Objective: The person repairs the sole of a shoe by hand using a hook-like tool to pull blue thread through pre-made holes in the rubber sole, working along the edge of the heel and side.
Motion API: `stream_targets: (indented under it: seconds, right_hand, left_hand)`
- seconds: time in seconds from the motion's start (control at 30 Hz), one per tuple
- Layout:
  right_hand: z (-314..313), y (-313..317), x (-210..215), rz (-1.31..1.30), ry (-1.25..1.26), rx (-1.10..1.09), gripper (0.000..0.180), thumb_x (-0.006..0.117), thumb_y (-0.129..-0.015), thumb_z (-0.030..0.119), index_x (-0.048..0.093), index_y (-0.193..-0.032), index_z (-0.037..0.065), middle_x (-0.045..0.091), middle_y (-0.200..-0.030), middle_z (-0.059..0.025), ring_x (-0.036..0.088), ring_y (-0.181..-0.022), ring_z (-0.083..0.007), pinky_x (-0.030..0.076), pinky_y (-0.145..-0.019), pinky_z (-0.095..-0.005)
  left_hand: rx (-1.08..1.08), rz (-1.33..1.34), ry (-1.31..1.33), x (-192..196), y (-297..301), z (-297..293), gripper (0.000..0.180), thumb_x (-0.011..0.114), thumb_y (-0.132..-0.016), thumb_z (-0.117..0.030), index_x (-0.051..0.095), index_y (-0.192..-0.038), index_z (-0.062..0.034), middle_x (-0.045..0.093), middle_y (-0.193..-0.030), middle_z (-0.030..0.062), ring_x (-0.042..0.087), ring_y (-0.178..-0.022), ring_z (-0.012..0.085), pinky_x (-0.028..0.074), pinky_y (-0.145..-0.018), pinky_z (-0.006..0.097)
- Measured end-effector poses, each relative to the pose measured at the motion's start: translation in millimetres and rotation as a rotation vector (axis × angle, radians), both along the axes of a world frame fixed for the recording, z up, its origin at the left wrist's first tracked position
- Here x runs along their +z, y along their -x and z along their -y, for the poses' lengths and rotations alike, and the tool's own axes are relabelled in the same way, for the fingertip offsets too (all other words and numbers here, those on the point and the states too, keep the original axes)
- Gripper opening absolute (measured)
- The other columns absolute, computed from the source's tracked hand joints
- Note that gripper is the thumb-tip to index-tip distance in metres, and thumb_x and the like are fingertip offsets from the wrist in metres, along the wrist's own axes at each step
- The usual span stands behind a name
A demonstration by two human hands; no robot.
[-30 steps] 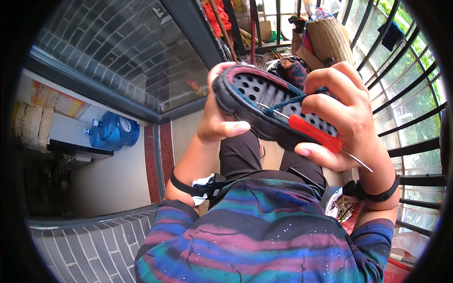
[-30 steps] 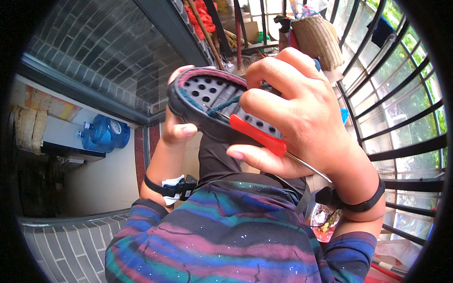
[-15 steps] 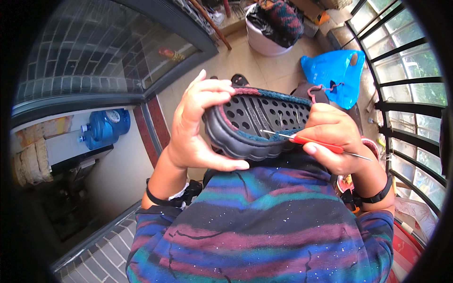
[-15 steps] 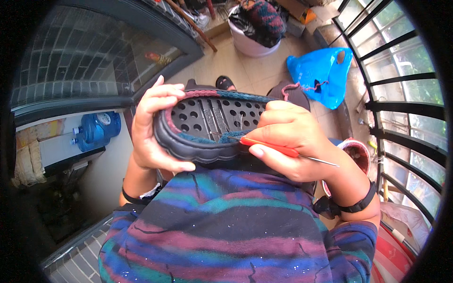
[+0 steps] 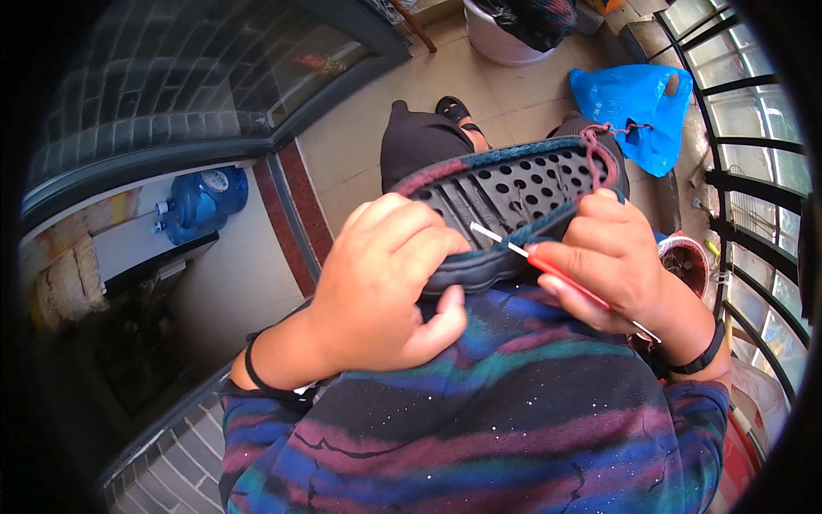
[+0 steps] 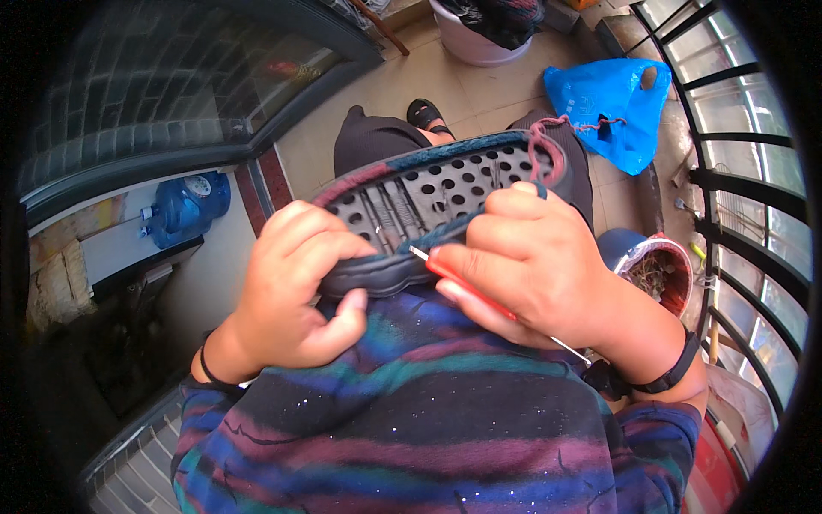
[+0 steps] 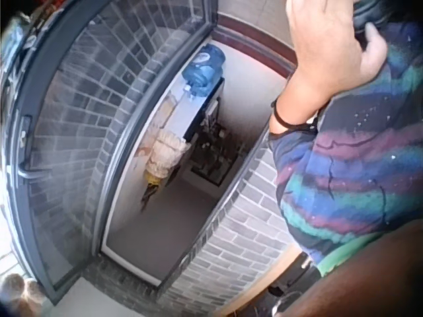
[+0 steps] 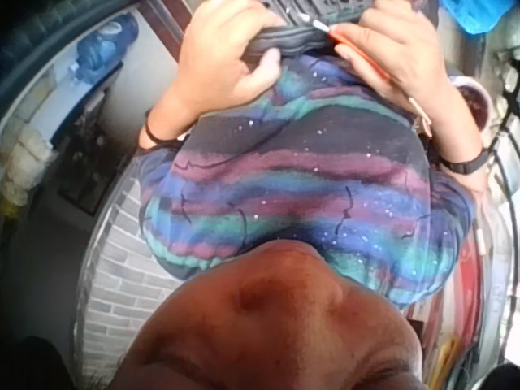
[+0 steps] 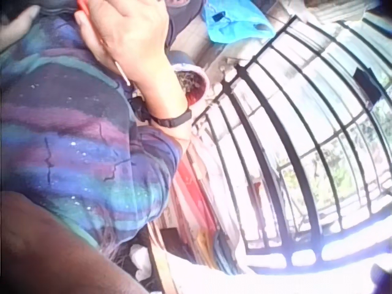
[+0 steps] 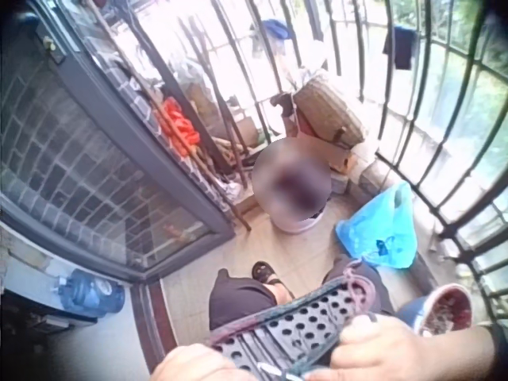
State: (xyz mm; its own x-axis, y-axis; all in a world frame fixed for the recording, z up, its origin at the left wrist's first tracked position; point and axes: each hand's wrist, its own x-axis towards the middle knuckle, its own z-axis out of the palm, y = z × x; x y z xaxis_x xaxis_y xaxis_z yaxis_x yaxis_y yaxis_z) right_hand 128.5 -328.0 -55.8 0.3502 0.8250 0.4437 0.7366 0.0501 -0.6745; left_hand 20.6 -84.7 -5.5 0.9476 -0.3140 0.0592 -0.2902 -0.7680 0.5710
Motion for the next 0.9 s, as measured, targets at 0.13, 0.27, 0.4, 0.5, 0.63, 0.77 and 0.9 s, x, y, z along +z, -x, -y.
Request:
stream_targets:
  seconds: [0.13,0.27,0.4,0.5,0.63,0.77,0.9]
  right_hand:
    - [-0.1,1.7,-7.0,0.004,-0.048,-0.063,0.028,0.081,-0.072,0.009,0.072,-0.097,0.001,0.054,-0.07,-0.0057,0.05,-0.061,-0.0239,0.038,-0.055,-0.0373]
    - [7.8,0.4,-10.2,-0.03,-0.074,-0.087,0.027,0.08,-0.073,0.008,0.072,-0.098,0.001,0.055,-0.07,-0.0062,0.051,-0.062,-0.0245,0.038,-0.055,-0.0375]
    - [18.9,-0.3,-11.8,-0.126,-0.063,-0.101,0.025,0.078,-0.075,0.007,0.073,-0.099,0.002,0.055,-0.07,-0.0063,0.051,-0.062,-0.0247,0.038,-0.056,-0.0374]
    - [24.7,1.6,-12.1,-0.217,-0.055,-0.095,0.021,0.076,-0.076,0.005,0.074,-0.097,0.001,0.057,-0.07,-0.0072,0.051,-0.062,-0.0248,0.038,-0.057,-0.0372]
    - [33.1,3.3,-20.0,-0.398,-0.034,-0.067,0.016,0.073,-0.079,0.006,0.074,-0.093,0.0,0.059,-0.07,-0.0088,0.052,-0.062,-0.0252,0.039,-0.058,-0.0373]
    - [37.7,3.6,-21.9,-0.557,-0.054,-0.04,0.015,0.069,-0.082,0.009,0.074,-0.092,-0.002,0.061,-0.07,-0.0104,0.053,-0.061,-0.0255,0.041,-0.058,-0.038]
    - [42.8,-2.2,-22.9,-0.665,-0.055,0.015,0.015,0.067,-0.083,0.01,0.074,-0.089,-0.002,0.064,-0.072,-0.0122,0.058,-0.062,-0.0263,0.045,-0.058,-0.0374]
  left_hand:
    - [0.012,0.038,0.047,-19.5,4.1,7.8,0.043,0.088,-0.063,-0.023,0.069,-0.096,-0.004,0.06,-0.083,0.0084,0.055,-0.074,0.0261,0.043,-0.071,0.037]
    - [0.056,0.011,0.201,-26.0,-0.3,12.9,0.04,0.087,-0.067,-0.028,0.07,-0.095,-0.0052,0.062,-0.081,0.0066,0.058,-0.074,0.0267,0.042,-0.072,0.039]
    - [0.086,-0.044,0.381,-32.3,-6.6,17.6,0.026,0.083,-0.073,-0.021,0.071,-0.09,-0.005,0.062,-0.077,0.0067,0.058,-0.069,0.0259,0.041,-0.07,0.036]
    - [0.038,-0.083,0.309,-32.9,-10.1,16.0,0.027,0.084,-0.073,-0.016,0.072,-0.094,-0.0045,0.062,-0.078,0.0051,0.056,-0.072,0.0201,0.041,-0.07,0.033]
    - [-0.014,0.05,0.218,-40.2,-11.7,18.9,0.026,0.086,-0.068,-0.013,0.072,-0.089,-0.0065,0.062,-0.074,0.0025,0.055,-0.066,0.0202,0.038,-0.067,0.033]
    - [-0.077,0.207,0.151,-44.1,-15.1,18.2,0.03,0.089,-0.062,-0.014,0.072,-0.087,-0.0095,0.061,-0.072,0.0005,0.053,-0.062,0.0188,0.035,-0.063,0.034]
    - [-0.113,0.275,0.128,-45.1,-17.3,17.5,0.032,0.09,-0.058,-0.017,0.069,-0.081,-0.0124,0.054,-0.067,-0.0013,0.049,-0.06,0.018,0.032,-0.062,0.034]
